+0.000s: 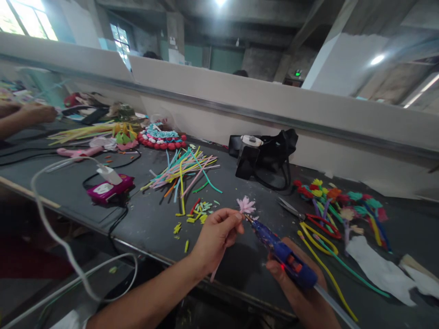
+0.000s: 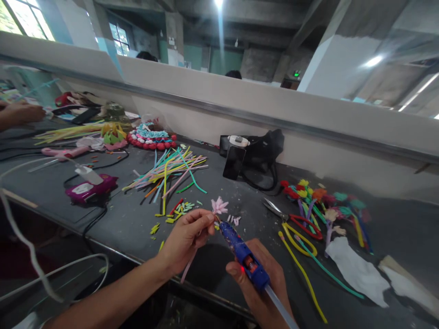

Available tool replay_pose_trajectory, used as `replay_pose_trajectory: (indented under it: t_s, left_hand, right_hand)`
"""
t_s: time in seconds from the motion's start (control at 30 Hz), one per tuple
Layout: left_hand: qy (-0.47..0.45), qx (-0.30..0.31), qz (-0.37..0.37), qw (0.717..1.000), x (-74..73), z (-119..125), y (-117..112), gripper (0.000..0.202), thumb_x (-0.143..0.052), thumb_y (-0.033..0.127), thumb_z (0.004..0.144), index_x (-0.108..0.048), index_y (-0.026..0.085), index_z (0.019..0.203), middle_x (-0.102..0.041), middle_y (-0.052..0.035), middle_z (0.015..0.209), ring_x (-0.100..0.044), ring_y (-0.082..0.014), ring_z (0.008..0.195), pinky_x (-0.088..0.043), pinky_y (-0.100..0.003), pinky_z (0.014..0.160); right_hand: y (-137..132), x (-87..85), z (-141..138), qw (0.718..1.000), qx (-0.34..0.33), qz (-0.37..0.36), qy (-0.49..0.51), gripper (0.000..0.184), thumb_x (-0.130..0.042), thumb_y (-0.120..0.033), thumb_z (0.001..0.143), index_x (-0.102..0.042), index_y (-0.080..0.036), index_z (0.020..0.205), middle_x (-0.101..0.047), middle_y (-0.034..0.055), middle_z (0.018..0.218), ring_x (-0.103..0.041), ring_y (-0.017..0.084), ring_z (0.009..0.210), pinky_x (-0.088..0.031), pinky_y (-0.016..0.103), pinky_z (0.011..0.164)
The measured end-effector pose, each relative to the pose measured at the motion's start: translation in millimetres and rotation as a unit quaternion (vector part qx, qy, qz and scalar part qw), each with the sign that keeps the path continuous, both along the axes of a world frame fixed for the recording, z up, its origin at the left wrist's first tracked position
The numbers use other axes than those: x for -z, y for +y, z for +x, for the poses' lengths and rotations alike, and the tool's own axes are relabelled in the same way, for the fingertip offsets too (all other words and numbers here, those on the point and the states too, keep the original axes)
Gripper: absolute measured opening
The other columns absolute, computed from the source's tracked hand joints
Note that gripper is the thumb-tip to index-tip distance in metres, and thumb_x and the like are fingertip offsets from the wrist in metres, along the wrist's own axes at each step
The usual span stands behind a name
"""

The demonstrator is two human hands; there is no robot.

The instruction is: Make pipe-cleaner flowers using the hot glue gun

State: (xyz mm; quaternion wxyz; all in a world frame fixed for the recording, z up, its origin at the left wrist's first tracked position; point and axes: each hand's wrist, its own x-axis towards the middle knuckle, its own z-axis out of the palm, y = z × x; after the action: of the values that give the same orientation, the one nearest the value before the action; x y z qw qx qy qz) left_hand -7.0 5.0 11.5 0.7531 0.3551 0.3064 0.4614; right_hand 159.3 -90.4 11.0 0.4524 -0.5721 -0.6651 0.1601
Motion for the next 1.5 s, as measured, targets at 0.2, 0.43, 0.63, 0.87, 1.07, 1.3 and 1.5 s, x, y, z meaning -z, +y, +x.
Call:
replay_pose_trajectory:
  t_s: [0.2, 0.43, 0.63, 0.87, 1.07, 1.3, 1.5]
  left_hand:
    - [0.005, -0.006, 0.0, 1.0, -0.7, -0.1, -0.6, 0.017, -0.07, 0.028, 0.076, -0.063, 0.013, 0.077, -0.059, 0.001, 0.057, -0.03, -0.0034, 0.04, -0.016, -0.02, 0.039]
    - [0.011, -0.01, 0.001, 1.0, 0.5, 0.2, 0.8, 0.019, -0.072, 0.03, 0.075, -0.063, 0.013, 0.078, -0.06, 0.0003, 0.058, -0.03, -0.0036, 0.04, -0.016, -0.02, 0.039]
    - [0.001, 0.002, -0.012, 1.0, -1.1, -0.4, 0.3, 0.017, -0.071, 0.028, 0.075, -0.064, 0.013, 0.078, -0.058, 0.0003, 0.058, -0.031, -0.0036, 0.041, -0.015, -0.02, 0.039]
    - [-0.025, 0.026, -0.015, 0.999, -0.1, -1.3, 1.4, 0.017, -0.066, 0.028, 0.079, -0.067, 0.011, 0.079, -0.053, 0.0017, 0.055, -0.03, -0.0032, 0.039, -0.013, -0.021, 0.039]
    - [-0.041, 0.04, -0.026, 0.998, 0.2, -1.3, 1.3, 0.017, -0.066, 0.028, 0.079, -0.067, 0.011, 0.079, -0.052, 0.0026, 0.053, -0.029, -0.0023, 0.036, -0.012, -0.021, 0.038]
    - [-0.048, 0.059, -0.047, 0.996, -3.8, -1.9, -0.2, 0.016, -0.067, 0.027, 0.077, -0.066, 0.011, 0.077, -0.049, 0.0044, 0.052, -0.029, -0.0014, 0.036, -0.013, -0.02, 0.039]
    - [-0.05, 0.068, -0.059, 0.995, -3.2, -2.0, -0.1, 0.017, -0.068, 0.028, 0.076, -0.066, 0.011, 0.076, -0.048, 0.0047, 0.051, -0.028, -0.0012, 0.036, -0.014, -0.02, 0.039]
  right_hand:
    - [0.9, -0.5, -3.8, 0.999, 0.016, 0.032, 0.004, 0.019, -0.064, -0.04, 0.083, -0.061, -0.023, 0.077, -0.059, -0.0033, 0.065, -0.057, 0.012, 0.056, -0.045, 0.02, 0.052]
    - [0.4, -0.6, -2.6, 0.999, 0.022, 0.031, -0.009, 0.02, -0.063, -0.041, 0.084, -0.061, -0.022, 0.076, -0.058, -0.0035, 0.064, -0.056, 0.012, 0.055, -0.043, 0.021, 0.052]
    - [-1.0, 0.1, -4.1, 0.999, 0.036, 0.015, -0.003, 0.02, -0.062, -0.041, 0.084, -0.06, -0.023, 0.077, -0.057, -0.0042, 0.065, -0.055, 0.012, 0.056, -0.042, 0.022, 0.053]
    - [0.6, -5.2, -3.8, 0.999, 0.008, 0.036, -0.022, 0.018, -0.062, -0.037, 0.085, -0.058, -0.023, 0.075, -0.056, -0.0049, 0.064, -0.055, 0.011, 0.055, -0.042, 0.019, 0.051]
    - [1.3, 0.4, -1.0, 0.999, 0.009, 0.039, -0.018, 0.019, -0.063, -0.035, 0.085, -0.056, -0.022, 0.072, -0.054, -0.0052, 0.061, -0.054, 0.01, 0.052, -0.043, 0.018, 0.049]
    - [1.9, -2.7, -3.7, 0.999, 0.018, 0.027, -0.01, 0.024, -0.063, -0.038, 0.084, -0.054, -0.022, 0.068, -0.052, -0.0049, 0.059, -0.051, 0.01, 0.051, -0.042, 0.019, 0.048]
    - [1.3, -2.4, -3.6, 0.999, 0.02, 0.023, -0.016, 0.023, -0.063, -0.038, 0.084, -0.055, -0.023, 0.069, -0.054, -0.0043, 0.06, -0.053, 0.011, 0.051, -0.044, 0.02, 0.048]
